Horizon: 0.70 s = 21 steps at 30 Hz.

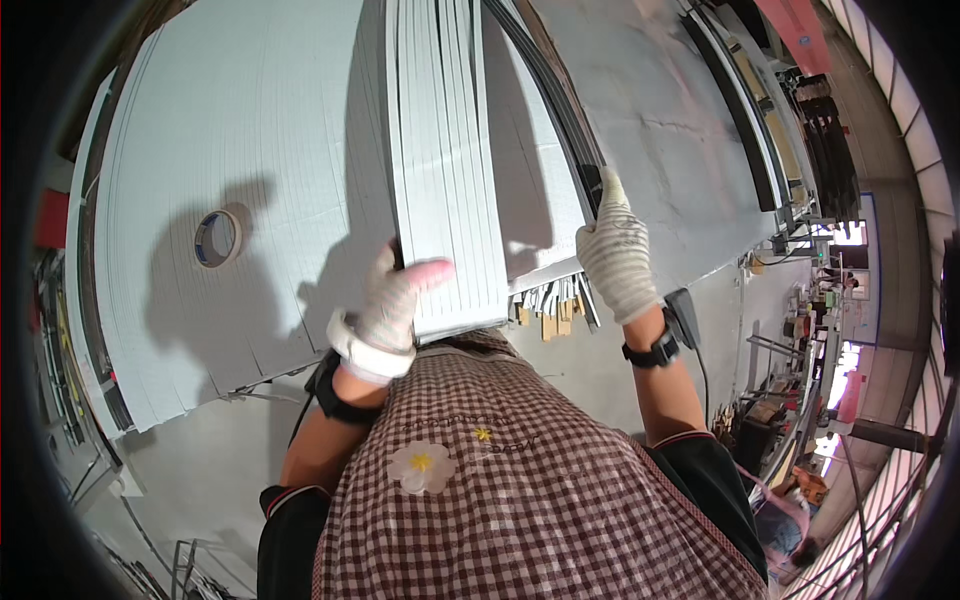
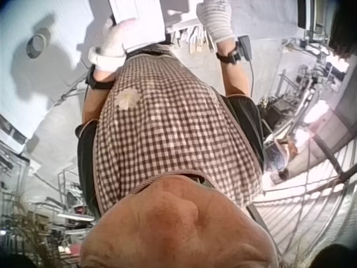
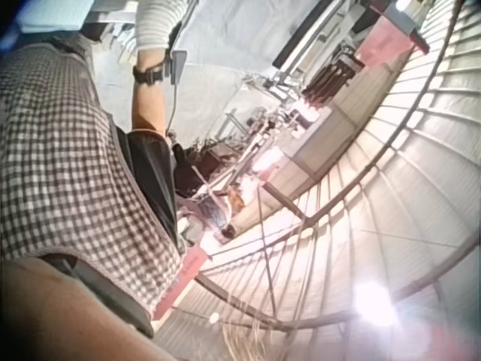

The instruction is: The recorder handles long metal or composite panels, slides them into a machine for processing, applies labels, and stacks the finished components.

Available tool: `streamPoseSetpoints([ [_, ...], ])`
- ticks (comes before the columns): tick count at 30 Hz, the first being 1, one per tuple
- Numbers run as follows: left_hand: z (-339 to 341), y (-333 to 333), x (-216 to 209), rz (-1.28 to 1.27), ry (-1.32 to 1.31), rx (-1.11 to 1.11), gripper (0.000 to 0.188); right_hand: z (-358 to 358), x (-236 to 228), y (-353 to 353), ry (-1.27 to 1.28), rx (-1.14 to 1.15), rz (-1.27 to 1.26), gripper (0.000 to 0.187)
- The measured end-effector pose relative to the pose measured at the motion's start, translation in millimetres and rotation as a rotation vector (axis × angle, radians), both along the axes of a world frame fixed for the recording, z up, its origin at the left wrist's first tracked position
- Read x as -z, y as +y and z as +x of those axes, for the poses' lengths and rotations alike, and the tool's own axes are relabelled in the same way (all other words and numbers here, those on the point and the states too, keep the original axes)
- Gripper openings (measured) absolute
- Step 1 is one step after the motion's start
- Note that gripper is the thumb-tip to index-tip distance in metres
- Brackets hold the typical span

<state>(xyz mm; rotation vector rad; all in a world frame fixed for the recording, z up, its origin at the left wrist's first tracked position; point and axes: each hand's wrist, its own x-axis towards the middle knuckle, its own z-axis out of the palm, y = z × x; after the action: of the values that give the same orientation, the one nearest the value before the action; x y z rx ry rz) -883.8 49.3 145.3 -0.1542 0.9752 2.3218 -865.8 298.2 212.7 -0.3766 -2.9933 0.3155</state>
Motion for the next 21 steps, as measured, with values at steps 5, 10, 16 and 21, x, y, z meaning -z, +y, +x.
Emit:
streamPoseSetpoints([
  [5,42,15,38,-0.321,-0.1,-0.111,0.042,1,8,-31,-0.381,-0.004,0.104,0.071],
  [10,43,35,40,-0.47,-0.042,-0.088,0.042,18,-29,-61,0.173,-0.158,-0.072,0.066],
  [16,30,57,105,0.276,-0.344,-0.148,0.045,52,44,-103,0.03,-0.32,0.034,0.064],
  [21,24,26,57,-0.007,-0.075,0.048,0.055,45,12,-108,-0.241,-0.269,-0.726,0.052],
])
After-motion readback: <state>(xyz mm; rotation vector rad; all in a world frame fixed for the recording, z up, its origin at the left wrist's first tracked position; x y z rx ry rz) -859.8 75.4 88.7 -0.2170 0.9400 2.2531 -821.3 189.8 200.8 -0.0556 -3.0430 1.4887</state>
